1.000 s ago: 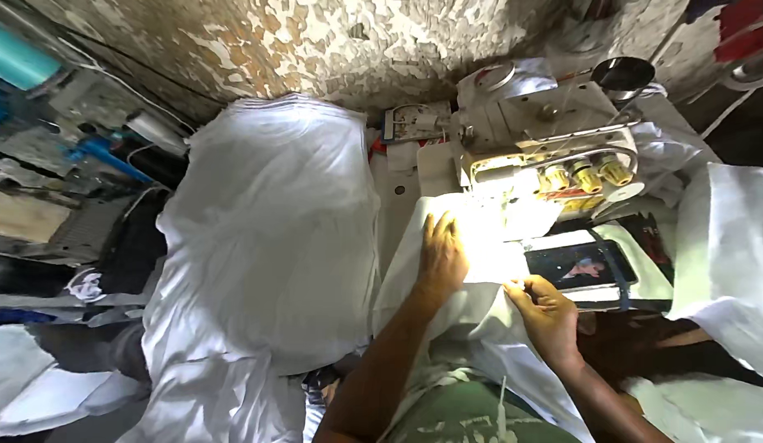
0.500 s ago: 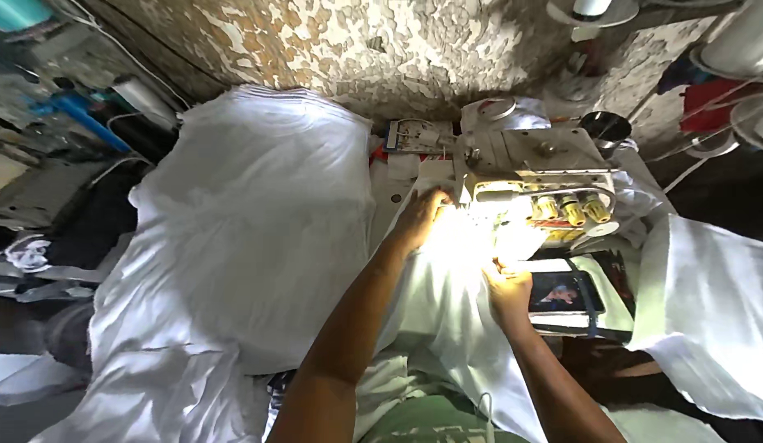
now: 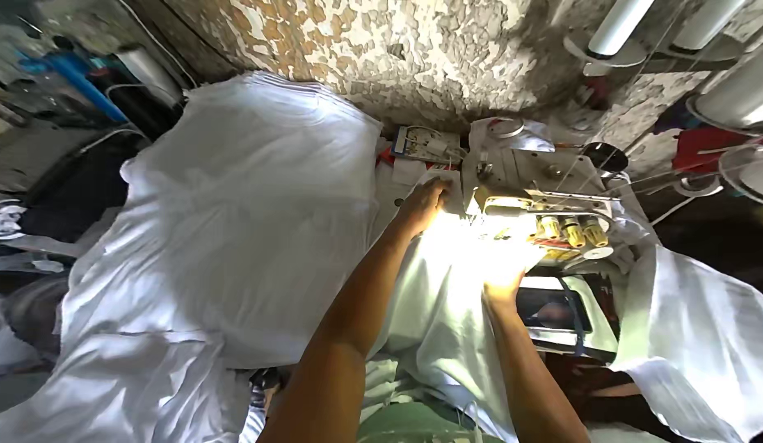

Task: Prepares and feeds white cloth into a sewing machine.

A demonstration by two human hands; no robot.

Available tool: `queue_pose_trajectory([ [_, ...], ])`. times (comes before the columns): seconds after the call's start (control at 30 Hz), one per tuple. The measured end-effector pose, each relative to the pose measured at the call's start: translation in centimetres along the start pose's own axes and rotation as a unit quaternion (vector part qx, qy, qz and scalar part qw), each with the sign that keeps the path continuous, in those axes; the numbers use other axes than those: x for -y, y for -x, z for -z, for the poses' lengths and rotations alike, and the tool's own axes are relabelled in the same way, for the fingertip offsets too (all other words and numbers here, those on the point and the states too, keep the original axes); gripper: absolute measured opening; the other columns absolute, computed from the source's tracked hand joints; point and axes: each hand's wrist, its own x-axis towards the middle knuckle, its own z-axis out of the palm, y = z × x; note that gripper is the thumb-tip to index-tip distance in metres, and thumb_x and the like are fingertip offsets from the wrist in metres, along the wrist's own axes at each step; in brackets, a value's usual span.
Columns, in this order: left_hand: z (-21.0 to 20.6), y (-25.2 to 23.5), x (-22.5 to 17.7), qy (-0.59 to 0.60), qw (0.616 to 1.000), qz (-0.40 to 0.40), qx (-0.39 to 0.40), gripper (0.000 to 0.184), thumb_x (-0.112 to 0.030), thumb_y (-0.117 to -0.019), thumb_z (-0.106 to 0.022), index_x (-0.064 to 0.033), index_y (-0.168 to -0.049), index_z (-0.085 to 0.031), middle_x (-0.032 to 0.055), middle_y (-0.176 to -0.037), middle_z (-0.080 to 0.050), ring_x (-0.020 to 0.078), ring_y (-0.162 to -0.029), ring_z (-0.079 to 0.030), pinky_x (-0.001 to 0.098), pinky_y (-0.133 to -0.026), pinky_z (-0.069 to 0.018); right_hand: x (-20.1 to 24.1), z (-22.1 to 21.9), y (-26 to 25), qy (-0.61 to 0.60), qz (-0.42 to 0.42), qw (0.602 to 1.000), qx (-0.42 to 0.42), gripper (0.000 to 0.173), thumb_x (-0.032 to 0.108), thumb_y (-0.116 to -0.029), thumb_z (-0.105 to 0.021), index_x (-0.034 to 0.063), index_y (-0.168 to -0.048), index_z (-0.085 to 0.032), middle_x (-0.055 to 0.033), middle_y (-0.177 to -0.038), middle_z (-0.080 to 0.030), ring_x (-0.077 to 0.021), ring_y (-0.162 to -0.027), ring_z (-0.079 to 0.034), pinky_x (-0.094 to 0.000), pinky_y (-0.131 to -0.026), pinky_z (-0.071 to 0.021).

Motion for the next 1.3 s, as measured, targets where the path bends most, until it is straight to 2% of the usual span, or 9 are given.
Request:
queue_pose_trajectory([
  [0.23,-0.3,3.1,-0.8,-0.126,0.982,-0.089,-0.112,0.025,-0.013,-0.1052,-0.052,0.0002,-0.116,-0.071,0.0182,-0.118,-0.072,0.0369,-0.119,-0.066,0.0601,-0.111,-0.0414,1.1,0.9,-0.3,0.056,-0.051,0.996,0.053,0.042,-0.001,-0.0908,-0.064,-0.0137,-0.130,-0.054,-0.0280,-0.122,-0.061,-0.0267,-0.116,-0.059,-0.0379,-0.102,-0.0464],
  [0.37,-1.5,14.7,-1.6,-0.111,0.970,-0.137,-0.168,0.025,-0.018,-0.1017,-0.056,-0.0031,-0.111,-0.074,0.0145,-0.140,-0.064,0.0354,-0.135,-0.055,0.0553,-0.114,-0.0397,1.9,3.3,0.6,-0.026,-0.149,0.985,0.084,0.010,-0.001,-0.0947,-0.063,-0.0049,-0.103,-0.061,-0.0034,-0.075,-0.058,-0.0039,-0.061,-0.053,-0.0198,-0.058,-0.0472],
  [0.5,-6.9,31.4,0.0,-0.096,0.973,-0.026,-0.209,0.046,-0.042,-0.1030,-0.057,-0.0075,-0.133,-0.060,0.0285,-0.149,-0.047,0.0416,-0.147,-0.037,0.0516,-0.120,-0.0294,1.9,6.2,2.7,-0.111,-0.214,0.955,0.174,0.008,-0.006,-0.0945,-0.062,-0.0021,-0.102,-0.062,0.0044,-0.067,-0.060,0.0011,-0.053,-0.050,-0.0146,-0.051,-0.0424],
  [0.63,-10.7,40.1,1.2,-0.002,0.960,0.195,-0.201,0.107,-0.042,-0.0811,-0.079,0.0216,-0.149,-0.027,0.0466,-0.155,-0.022,0.0601,-0.145,-0.028,0.0638,-0.118,-0.0279,0.9,7.4,4.2,-0.112,-0.206,0.928,0.289,0.008,-0.004,-0.0953,-0.059,0.0006,-0.090,-0.062,0.0071,-0.066,-0.055,0.0032,-0.054,-0.046,-0.0139,-0.054,-0.0399],
  [0.8,-9.6,37.3,2.6,0.134,0.906,0.401,0.005,0.109,-0.029,-0.0745,-0.090,0.0105,-0.154,-0.027,0.0327,-0.141,-0.053,0.0419,-0.132,-0.054,0.0569,-0.112,-0.0421,-0.7,8.7,6.3,-0.101,-0.209,0.868,0.439,0.003,0.005,-0.0965,-0.061,0.0047,-0.094,-0.062,0.0083,-0.071,-0.057,0.0036,-0.059,-0.050,-0.0154,-0.058,-0.0433],
  [0.93,-8.2,34.4,1.9,0.047,0.893,0.416,0.164,0.055,-0.028,-0.0919,-0.076,0.0095,-0.130,-0.061,0.0307,-0.127,-0.064,0.0431,-0.123,-0.060,0.0583,-0.107,-0.0437,-2.6,9.7,7.8,0.004,-0.210,0.865,0.456,0.014,0.008,-0.0964,-0.063,0.0055,-0.084,-0.057,0.0059,-0.061,-0.048,-0.0019,-0.050,-0.044,-0.0214,-0.051,-0.0407],
  [1.03,-6.7,33.9,0.1,0.084,0.892,0.421,0.143,0.055,-0.019,-0.0942,-0.073,0.0119,-0.135,-0.054,0.0310,-0.131,-0.061,0.0404,-0.126,-0.058,0.0534,-0.110,-0.0430,-3.4,10.8,7.8,0.028,-0.160,0.879,0.448,0.016,0.014,-0.0965,-0.064,-0.0015,-0.092,-0.064,-0.0018,-0.076,-0.056,-0.0095,-0.070,-0.052,-0.0351,-0.071,-0.0457],
  [1.13,-1.7,33.4,-3.5,0.139,0.913,0.375,0.083,0.061,-0.008,-0.0921,-0.073,0.0135,-0.142,-0.044,0.0289,-0.135,-0.059,0.0316,-0.127,-0.058,0.0434,-0.110,-0.0452,-0.2,12.0,7.3,-0.132,-0.193,0.887,0.397,0.008,0.001,-0.0981,-0.056,0.0046,-0.097,-0.063,0.0071,-0.077,-0.064,0.0015,-0.069,-0.059,-0.0200,-0.067,-0.0522],
  [1.3,14.3,31.0,-6.0,-0.055,0.986,0.152,0.030,0.026,0.003,-0.0902,-0.068,0.0152,-0.113,-0.064,0.0245,-0.107,-0.069,0.0253,-0.101,-0.067,0.0417,-0.093,-0.0538,7.8,10.4,4.5,-0.344,-0.192,0.867,0.304,0.024,0.005,-0.1013,-0.040,0.0157,-0.101,-0.061,0.0079,-0.074,-0.068,-0.0001,-0.064,-0.063,-0.0207,-0.060,-0.0555],
])
